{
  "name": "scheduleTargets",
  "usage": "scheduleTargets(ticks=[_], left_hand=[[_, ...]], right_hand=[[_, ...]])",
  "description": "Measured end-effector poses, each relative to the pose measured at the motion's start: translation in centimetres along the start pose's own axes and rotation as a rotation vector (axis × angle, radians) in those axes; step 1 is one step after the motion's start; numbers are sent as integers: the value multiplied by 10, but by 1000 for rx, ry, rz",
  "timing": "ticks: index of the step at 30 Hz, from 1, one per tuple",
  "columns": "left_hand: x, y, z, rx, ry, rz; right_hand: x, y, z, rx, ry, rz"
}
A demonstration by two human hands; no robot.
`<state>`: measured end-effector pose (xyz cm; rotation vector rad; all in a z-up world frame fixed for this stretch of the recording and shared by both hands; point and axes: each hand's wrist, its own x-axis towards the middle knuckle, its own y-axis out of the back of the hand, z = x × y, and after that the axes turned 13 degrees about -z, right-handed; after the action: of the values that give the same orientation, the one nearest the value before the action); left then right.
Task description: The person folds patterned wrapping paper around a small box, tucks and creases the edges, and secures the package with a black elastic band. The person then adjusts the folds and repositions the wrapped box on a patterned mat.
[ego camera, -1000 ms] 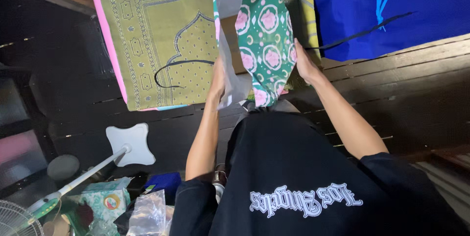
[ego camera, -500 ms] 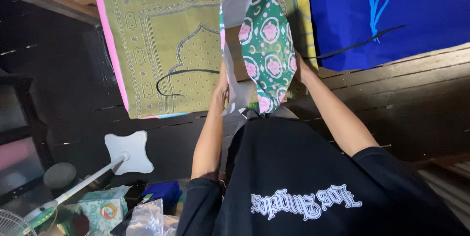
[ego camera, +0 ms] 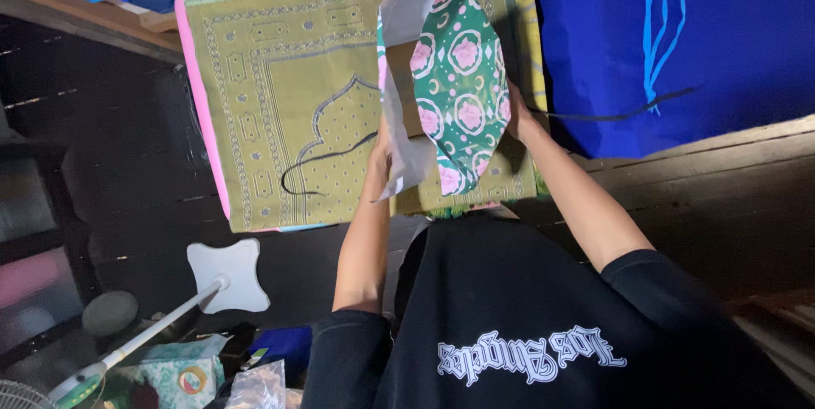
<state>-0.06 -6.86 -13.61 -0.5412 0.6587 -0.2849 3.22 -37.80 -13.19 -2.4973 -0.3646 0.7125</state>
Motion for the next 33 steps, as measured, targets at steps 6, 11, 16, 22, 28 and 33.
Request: scheduleTargets(ticks=[6, 11, 16, 22, 28, 33], left_hand=[[16, 17, 6, -4, 31, 7], [25, 45, 17, 332, -133, 0], [23, 65, 16, 1178, -98, 188], [28, 47, 30, 1191, -221, 298], [-2, 21, 55, 1225, -293, 284], [2, 29, 51, 1250, -196, 297]], right_hand=[[14, -1, -20, -93, 46, -78], [6, 8, -32, -744, 99, -43], [-2, 12, -48, -1273, 371, -222], [0, 4, -59, -1519, 544, -285], [1, -4, -68, -1402, 506, -279], [-2, 0, -64, -1496, 111, -130]])
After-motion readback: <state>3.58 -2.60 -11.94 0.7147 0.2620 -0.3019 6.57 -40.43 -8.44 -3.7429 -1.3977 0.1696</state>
